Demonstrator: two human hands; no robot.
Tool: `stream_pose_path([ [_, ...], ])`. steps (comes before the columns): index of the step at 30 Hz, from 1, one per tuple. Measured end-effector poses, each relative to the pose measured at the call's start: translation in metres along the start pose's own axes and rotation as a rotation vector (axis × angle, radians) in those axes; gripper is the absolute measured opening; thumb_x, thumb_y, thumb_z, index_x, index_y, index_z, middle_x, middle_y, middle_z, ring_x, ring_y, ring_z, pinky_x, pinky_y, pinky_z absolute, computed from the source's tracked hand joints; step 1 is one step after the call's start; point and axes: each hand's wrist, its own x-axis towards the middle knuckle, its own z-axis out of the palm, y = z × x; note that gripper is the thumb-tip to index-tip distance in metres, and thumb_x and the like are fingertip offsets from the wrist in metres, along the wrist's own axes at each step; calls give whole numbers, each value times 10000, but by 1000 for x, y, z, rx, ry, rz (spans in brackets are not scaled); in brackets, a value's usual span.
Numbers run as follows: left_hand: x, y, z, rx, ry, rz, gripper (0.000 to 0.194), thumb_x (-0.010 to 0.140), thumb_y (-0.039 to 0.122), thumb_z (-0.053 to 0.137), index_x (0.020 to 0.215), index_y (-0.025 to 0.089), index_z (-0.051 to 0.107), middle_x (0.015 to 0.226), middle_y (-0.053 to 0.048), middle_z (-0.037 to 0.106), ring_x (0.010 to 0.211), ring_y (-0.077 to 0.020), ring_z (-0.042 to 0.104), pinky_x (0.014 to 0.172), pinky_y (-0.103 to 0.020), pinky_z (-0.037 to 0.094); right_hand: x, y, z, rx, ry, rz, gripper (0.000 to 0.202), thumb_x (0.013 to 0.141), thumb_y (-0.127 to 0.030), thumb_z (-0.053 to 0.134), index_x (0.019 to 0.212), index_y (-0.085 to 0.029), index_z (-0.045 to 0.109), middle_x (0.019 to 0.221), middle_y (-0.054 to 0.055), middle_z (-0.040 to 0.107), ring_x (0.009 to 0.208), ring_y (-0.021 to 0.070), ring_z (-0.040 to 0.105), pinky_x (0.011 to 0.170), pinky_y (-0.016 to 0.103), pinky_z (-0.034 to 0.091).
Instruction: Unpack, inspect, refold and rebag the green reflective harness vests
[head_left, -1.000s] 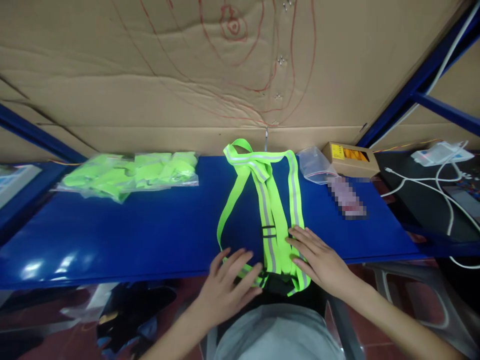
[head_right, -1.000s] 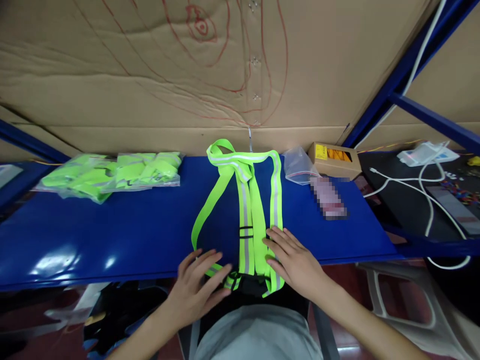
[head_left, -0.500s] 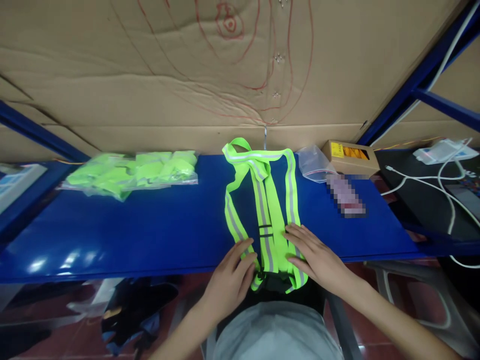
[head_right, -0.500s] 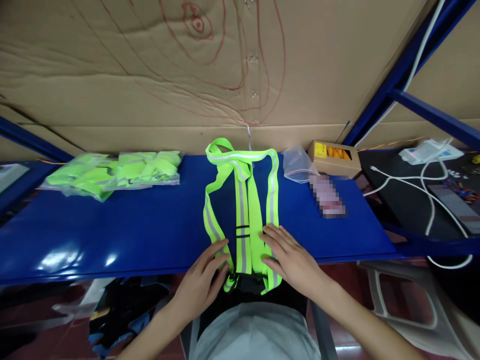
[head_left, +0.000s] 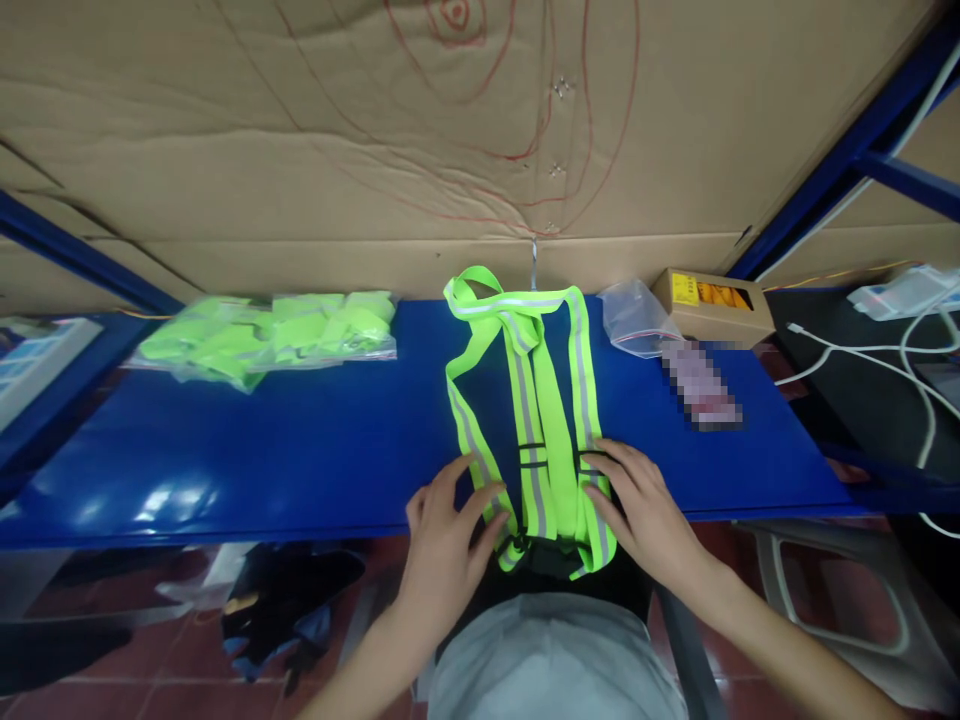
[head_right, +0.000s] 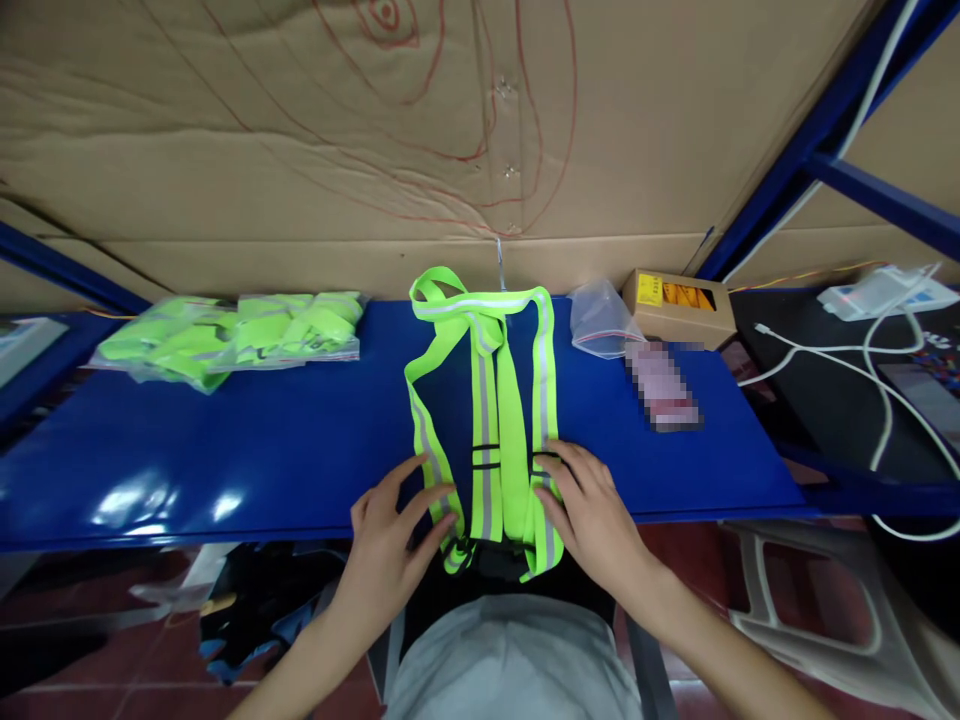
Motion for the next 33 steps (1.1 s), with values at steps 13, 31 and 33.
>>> stream_pose_path([
  [13,24,10,-6,-158,-128,-312,585,880,225,727,1411,361,521,1592,-125,404,1485,-379,393,1111,-603,329,10,-5,0,88,141,-143,256,1011,-140,590,1257,-210,608,1222,133,648,1209,283,584,993,471,556],
  [31,7,26,11,-845,233,-284,205,915,188,676,1099,250,612,1467,-111,445,1279,-254,598,1040,-437,554,27,-10,5,59,-30,-182,227,1036,-211,546,1216,-199,685,1282,111,718,1223,255,652,1053,471,522],
  [33,11,36,7,-860,190,-236,88,935,176,657,996,239,651,1379,-96,531,1242,-234,619,1043,-422,553,28,-12,4,53,-36,-178,224,1039,-215,543,1212,-190,684,1283,114,720,1224,252,652,1058,463,517],
])
